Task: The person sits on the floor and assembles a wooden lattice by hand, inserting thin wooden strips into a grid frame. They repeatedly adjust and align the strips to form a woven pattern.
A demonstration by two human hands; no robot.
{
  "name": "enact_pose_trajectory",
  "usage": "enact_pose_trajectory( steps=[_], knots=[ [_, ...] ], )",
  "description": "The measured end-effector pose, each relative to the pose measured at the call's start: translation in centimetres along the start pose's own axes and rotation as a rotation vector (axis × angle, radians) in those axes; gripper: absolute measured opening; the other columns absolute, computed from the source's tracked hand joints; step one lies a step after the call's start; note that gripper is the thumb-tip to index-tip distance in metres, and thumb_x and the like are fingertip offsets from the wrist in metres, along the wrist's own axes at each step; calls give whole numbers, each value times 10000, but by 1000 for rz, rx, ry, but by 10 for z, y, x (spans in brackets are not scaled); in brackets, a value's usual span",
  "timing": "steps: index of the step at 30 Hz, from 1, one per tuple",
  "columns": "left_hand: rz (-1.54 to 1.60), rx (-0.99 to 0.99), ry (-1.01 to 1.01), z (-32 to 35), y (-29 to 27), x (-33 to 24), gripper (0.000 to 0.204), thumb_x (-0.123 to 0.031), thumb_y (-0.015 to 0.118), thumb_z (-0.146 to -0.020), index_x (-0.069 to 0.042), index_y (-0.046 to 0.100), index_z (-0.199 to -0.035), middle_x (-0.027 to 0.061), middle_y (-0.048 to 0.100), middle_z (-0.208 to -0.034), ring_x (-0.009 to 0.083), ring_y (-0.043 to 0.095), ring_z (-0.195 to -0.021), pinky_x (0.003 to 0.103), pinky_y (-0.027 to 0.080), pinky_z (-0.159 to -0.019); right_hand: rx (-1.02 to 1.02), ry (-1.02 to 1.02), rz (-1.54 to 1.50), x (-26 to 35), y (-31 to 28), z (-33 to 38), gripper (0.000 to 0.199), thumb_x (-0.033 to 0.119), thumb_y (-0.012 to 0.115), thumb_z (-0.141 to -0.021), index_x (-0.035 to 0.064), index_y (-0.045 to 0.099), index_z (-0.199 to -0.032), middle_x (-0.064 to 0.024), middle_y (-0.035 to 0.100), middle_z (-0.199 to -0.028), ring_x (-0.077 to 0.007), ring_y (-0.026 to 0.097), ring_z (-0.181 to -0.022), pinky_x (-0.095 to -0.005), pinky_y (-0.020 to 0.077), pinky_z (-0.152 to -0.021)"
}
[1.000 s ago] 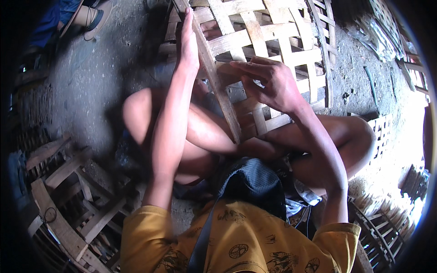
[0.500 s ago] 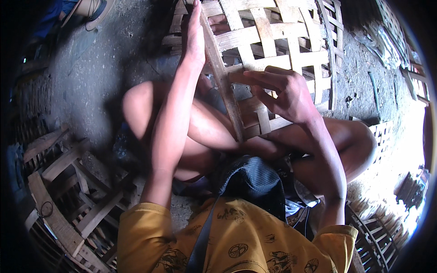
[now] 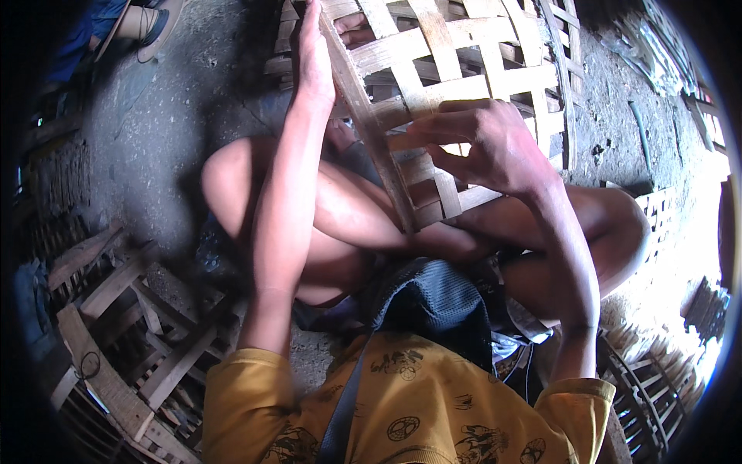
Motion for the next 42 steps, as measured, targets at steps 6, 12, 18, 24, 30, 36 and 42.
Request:
enact_pose_trajectory(
  steps=[6,12,18,24,30,36,42],
  knots=[
    [-2,-11,5,-5,-8,2,689,-666,525,-1000,-117,519,-1416,135,708,-1053,195,641,-896,365,570,-760,-88,-28,97,4,-1,-3,303,127,782,-826,182,809,-1123,-65,774,-1037,-294,742,-856,-395,598,-717],
    [9,0,11,-10,-6,6,686,-666,525,-1000,-118,522,-1413,133,708,-1052,194,640,-898,364,570,-759,-157,-75,265,1,9,7,273,105,710,-834,235,811,-1051,-74,762,-928,-267,721,-770,-410,571,-695],
    [7,-1,22,-12,-14,8,686,-667,522,-1000,-117,526,-1411,132,703,-1055,193,638,-905,366,571,-757,9,60,209,17,-10,4,317,142,757,-828,246,795,-1125,-47,737,-942,-297,695,-763,-423,568,-716],
    [11,-25,1,-14,-14,8,706,-668,514,-1004,-95,522,-1418,151,680,-1093,209,635,-950,381,576,-776,-208,18,164,12,-6,1,289,109,723,-876,214,759,-1143,-54,744,-964,-290,725,-804,-414,580,-685],
    [36,60,37,21,11,-19,726,-670,507,-1008,-78,500,-1429,175,660,-1156,278,646,-1054,443,588,-846,-279,143,163,10,-1,-4,233,126,667,-931,139,623,-1159,-98,737,-937,-361,714,-734,-460,570,-625],
    [7,38,79,29,16,-29,920,-802,396,-968,52,591,-1250,207,691,-1045,304,693,-943,444,584,-827,-301,292,88,27,17,-7,170,105,628,-967,84,618,-1135,-176,714,-869,-417,690,-708,-496,541,-587],
    [-95,38,101,31,14,-32,909,-793,374,-981,33,563,-1311,196,687,-1067,292,685,-964,441,576,-844,-292,278,-277,34,10,-13,161,11,609,-939,16,656,-1093,-184,683,-786,-279,706,-660,-408,531,-618]
  ],
)
Point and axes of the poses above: each hand's wrist, its own z-axis away from the middle knuckle, its own y-axis out of the palm, x = y × z, the point moved 3 cm from there along -z, towards the middle knuckle
